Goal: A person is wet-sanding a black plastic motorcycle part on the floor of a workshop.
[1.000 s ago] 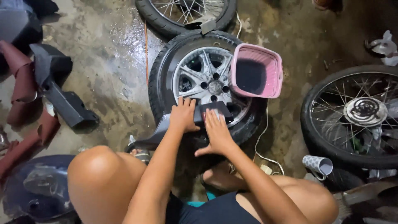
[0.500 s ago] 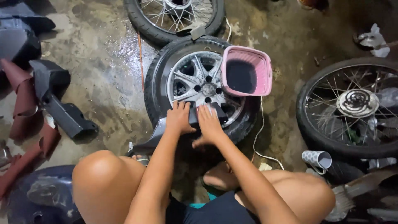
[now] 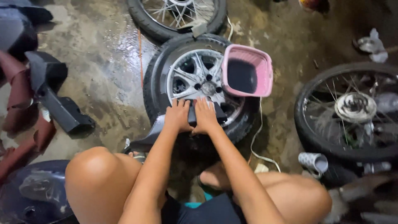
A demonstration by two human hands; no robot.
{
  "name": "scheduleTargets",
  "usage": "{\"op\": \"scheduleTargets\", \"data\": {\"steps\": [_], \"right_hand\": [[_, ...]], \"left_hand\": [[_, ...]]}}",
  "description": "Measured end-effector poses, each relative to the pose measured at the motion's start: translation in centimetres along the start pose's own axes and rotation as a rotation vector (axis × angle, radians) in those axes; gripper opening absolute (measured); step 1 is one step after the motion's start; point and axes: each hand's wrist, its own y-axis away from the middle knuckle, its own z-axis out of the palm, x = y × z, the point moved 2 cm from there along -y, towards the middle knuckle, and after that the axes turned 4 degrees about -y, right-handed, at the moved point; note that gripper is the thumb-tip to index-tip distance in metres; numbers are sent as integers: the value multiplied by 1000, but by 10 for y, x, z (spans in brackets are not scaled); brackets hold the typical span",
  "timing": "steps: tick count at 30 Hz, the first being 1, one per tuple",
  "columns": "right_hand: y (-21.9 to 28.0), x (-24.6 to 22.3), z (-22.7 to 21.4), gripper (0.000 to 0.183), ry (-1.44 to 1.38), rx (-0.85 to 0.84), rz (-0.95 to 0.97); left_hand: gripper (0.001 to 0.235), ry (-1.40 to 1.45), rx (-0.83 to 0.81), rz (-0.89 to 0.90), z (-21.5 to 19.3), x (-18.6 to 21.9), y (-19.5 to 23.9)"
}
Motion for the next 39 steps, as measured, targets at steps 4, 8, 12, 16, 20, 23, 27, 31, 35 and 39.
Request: {"op": "scheduleTargets", "data": {"steps": [4,8,12,16,20,23,27,31,35,39], "right_hand": [[52,-18,-3,150,-25,20,-32],[72,-29,-22,149,78,-15,-37],[20,-11,-17,154,33,55,-45],[49,-11,-6,165,13,208,-53],[83,-24,-24,165,-212,276,-67],[66,-20,-20,157,-269,269,-69],[39,-20,-29,158,-259,181,4],[84,-25,-28,155,-229,287,-106],[48,-8,10,143,-45,404,-191],[11,-7,-1,154,-85,52,6]], "left_hand": [[118,32,-3,7,1,0,8],[118,47,29,-3,1,-3,0],[117,3,67,5,4,0,0],[122,28,86,26,19,7,1],[123,-49,128,47,12,-3,-17],[124,-27,122,27,26,-4,-19],[128,-67,98,8,64,-18,-45],[129,9,106,2,16,-1,-16],[127,2,98,-4,22,-5,-17],[126,-47,91,-1,28,-2,-17]]}}
